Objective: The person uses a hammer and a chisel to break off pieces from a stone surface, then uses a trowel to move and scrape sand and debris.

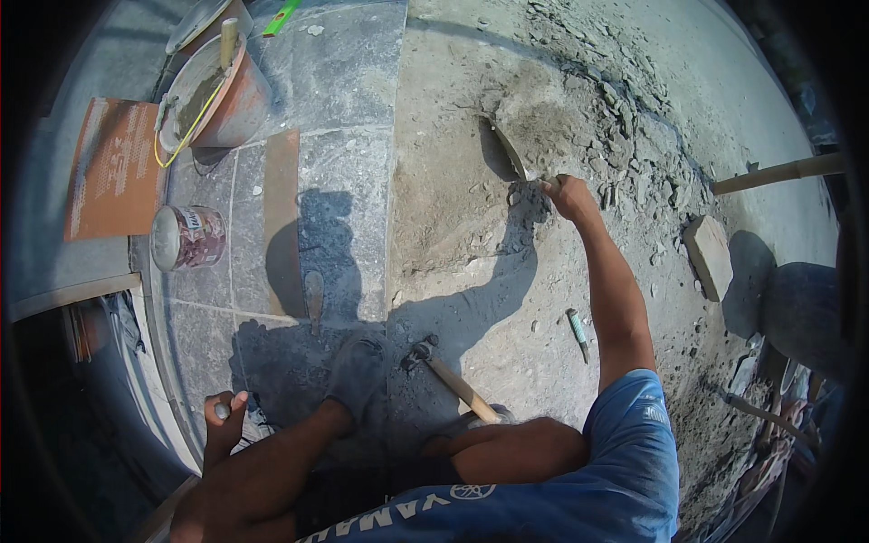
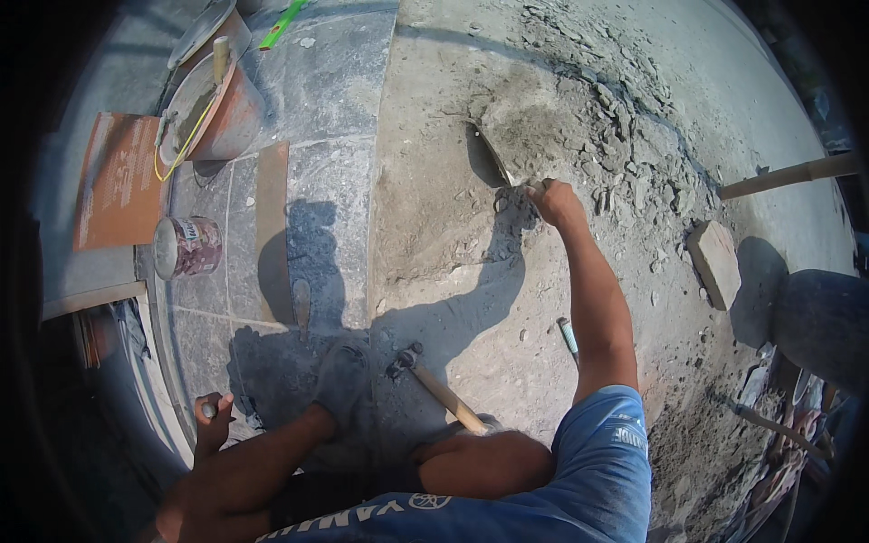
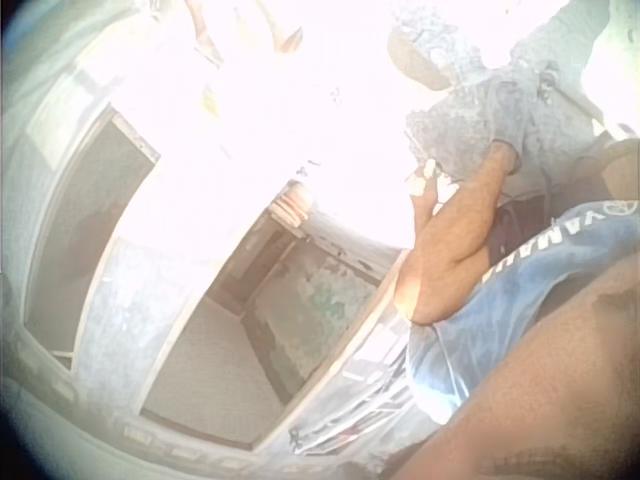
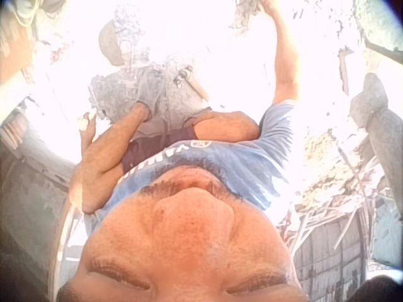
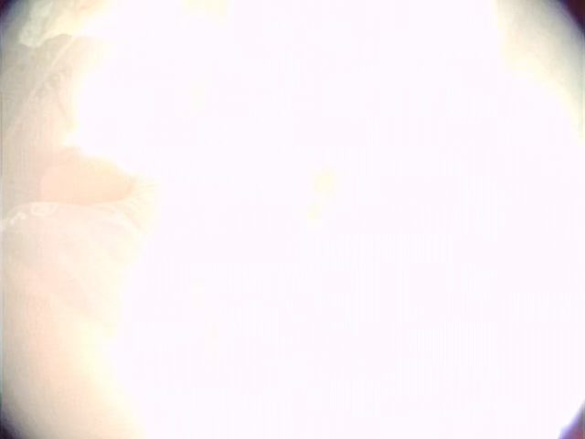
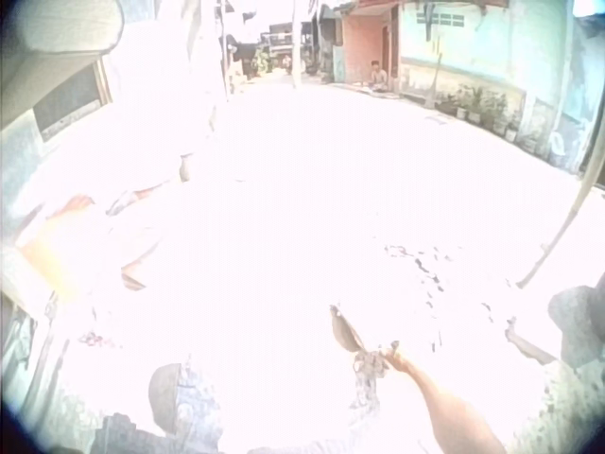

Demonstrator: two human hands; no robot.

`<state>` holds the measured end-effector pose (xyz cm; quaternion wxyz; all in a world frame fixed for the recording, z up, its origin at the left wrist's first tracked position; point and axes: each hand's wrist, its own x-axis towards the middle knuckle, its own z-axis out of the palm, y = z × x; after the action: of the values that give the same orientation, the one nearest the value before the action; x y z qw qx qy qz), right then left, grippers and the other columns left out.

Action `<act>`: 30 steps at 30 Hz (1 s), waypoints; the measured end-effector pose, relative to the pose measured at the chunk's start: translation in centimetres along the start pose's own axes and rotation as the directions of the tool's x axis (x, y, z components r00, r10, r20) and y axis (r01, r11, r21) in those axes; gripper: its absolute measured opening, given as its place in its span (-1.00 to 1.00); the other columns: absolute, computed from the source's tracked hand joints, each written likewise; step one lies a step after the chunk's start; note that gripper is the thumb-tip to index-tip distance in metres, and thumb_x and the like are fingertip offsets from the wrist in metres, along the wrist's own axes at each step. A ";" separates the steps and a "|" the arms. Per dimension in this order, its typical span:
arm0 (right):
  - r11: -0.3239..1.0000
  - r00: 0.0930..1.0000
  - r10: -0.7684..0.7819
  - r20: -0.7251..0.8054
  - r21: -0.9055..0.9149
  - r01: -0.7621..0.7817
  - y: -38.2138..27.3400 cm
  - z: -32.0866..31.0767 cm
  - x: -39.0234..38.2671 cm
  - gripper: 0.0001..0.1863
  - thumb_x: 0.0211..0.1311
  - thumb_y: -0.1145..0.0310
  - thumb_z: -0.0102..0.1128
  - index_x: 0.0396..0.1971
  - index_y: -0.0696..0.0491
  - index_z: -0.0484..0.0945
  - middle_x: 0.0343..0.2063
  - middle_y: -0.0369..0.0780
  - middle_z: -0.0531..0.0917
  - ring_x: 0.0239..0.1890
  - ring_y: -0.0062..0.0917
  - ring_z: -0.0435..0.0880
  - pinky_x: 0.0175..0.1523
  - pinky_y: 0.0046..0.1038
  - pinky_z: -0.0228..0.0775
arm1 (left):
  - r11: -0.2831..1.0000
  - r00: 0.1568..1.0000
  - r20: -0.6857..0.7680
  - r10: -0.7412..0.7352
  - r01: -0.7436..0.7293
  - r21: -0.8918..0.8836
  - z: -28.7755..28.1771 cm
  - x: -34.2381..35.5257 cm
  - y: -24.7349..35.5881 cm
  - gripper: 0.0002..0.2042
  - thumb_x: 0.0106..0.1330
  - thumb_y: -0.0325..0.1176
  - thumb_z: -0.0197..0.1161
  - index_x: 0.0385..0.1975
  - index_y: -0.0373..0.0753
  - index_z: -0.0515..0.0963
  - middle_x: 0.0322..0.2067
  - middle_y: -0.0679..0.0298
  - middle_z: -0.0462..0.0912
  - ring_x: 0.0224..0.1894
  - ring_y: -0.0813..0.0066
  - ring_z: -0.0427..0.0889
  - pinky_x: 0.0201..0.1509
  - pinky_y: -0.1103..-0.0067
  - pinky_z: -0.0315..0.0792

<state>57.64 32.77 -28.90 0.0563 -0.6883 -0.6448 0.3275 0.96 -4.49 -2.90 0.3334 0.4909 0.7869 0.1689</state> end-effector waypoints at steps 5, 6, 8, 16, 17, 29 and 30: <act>0.979 0.991 -0.086 0.099 0.192 0.066 -6.0 4.3 -3.3 -0.41 0.19 -0.11 0.15 -0.33 0.26 0.54 -0.57 0.01 0.58 -0.49 -0.26 0.59 -0.30 -0.30 0.41 | 0.989 0.989 -0.048 -0.142 0.140 -0.040 -0.3 -2.0 -2.9 -0.55 0.24 -0.45 0.23 -0.82 -0.23 0.14 -0.81 0.43 0.15 -0.68 0.71 0.10 -0.61 0.57 0.02; 0.980 0.975 -0.112 0.193 0.185 0.076 -6.5 5.0 -3.2 -0.37 0.16 -0.13 0.17 -0.21 0.25 0.56 -0.55 -0.03 0.61 -0.47 -0.36 0.60 -0.30 -0.33 0.41 | 0.989 0.990 -0.049 -0.130 0.126 -0.078 0.5 -1.2 -3.1 -0.56 0.24 -0.46 0.22 -0.82 -0.23 0.14 -0.81 0.42 0.15 -0.68 0.70 0.10 -0.61 0.56 0.02; 0.962 0.950 -0.173 0.259 0.253 0.106 -7.9 6.1 -2.0 -0.36 0.16 -0.14 0.18 -0.15 0.24 0.57 -0.55 -0.06 0.61 -0.49 -0.38 0.58 -0.30 -0.35 0.41 | 0.988 0.992 -0.054 -0.117 0.111 -0.102 0.3 -0.9 -2.8 -0.56 0.24 -0.48 0.21 -0.82 -0.24 0.14 -0.81 0.41 0.15 -0.67 0.70 0.10 -0.61 0.55 0.02; 0.992 0.993 0.115 0.004 0.058 -0.115 2.1 -3.6 3.8 -0.42 0.16 -0.11 0.20 -0.45 0.24 0.55 -0.69 -0.12 0.56 -0.63 -0.42 0.57 -0.50 -0.35 0.39 | 0.997 0.997 -0.023 -0.071 0.070 -0.044 0.7 0.2 0.3 -0.54 0.27 -0.39 0.22 -0.81 -0.26 0.14 -0.82 0.38 0.13 -0.67 0.66 0.08 -0.61 0.51 0.01; 0.978 0.986 0.169 0.004 0.121 -0.168 2.5 -4.5 3.3 -0.42 0.16 -0.11 0.19 -0.43 0.24 0.55 -0.63 -0.08 0.60 -0.58 -0.34 0.62 -0.44 -0.32 0.43 | 0.996 0.997 -0.028 -0.077 0.076 -0.038 0.1 -0.5 0.1 -0.54 0.27 -0.39 0.22 -0.81 -0.26 0.14 -0.82 0.38 0.13 -0.67 0.66 0.08 -0.61 0.51 0.01; 0.912 0.901 -0.391 0.189 0.213 0.351 2.1 3.0 -6.3 -0.38 0.09 -0.13 0.26 -0.26 0.24 0.60 -0.66 -0.22 0.54 -0.64 -0.55 0.50 -0.49 -0.45 0.38 | 0.968 0.976 0.005 -0.216 0.215 -0.133 0.9 0.5 -2.1 -0.56 0.26 -0.44 0.22 -0.80 -0.24 0.14 -0.81 0.40 0.15 -0.68 0.68 0.11 -0.61 0.53 0.02; 0.911 0.902 -0.389 0.186 0.225 0.346 2.6 3.5 -6.1 -0.38 0.09 -0.13 0.26 -0.26 0.24 0.60 -0.66 -0.22 0.54 -0.64 -0.55 0.50 -0.49 -0.45 0.38 | 0.970 0.977 0.004 -0.215 0.214 -0.119 1.0 0.7 -2.7 -0.56 0.26 -0.44 0.22 -0.80 -0.24 0.14 -0.81 0.40 0.15 -0.68 0.68 0.11 -0.61 0.53 0.02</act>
<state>58.29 25.53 -30.58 0.1076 -0.5036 -0.7319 0.4463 -0.36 -5.12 -5.43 0.3749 0.3818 0.8253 0.1806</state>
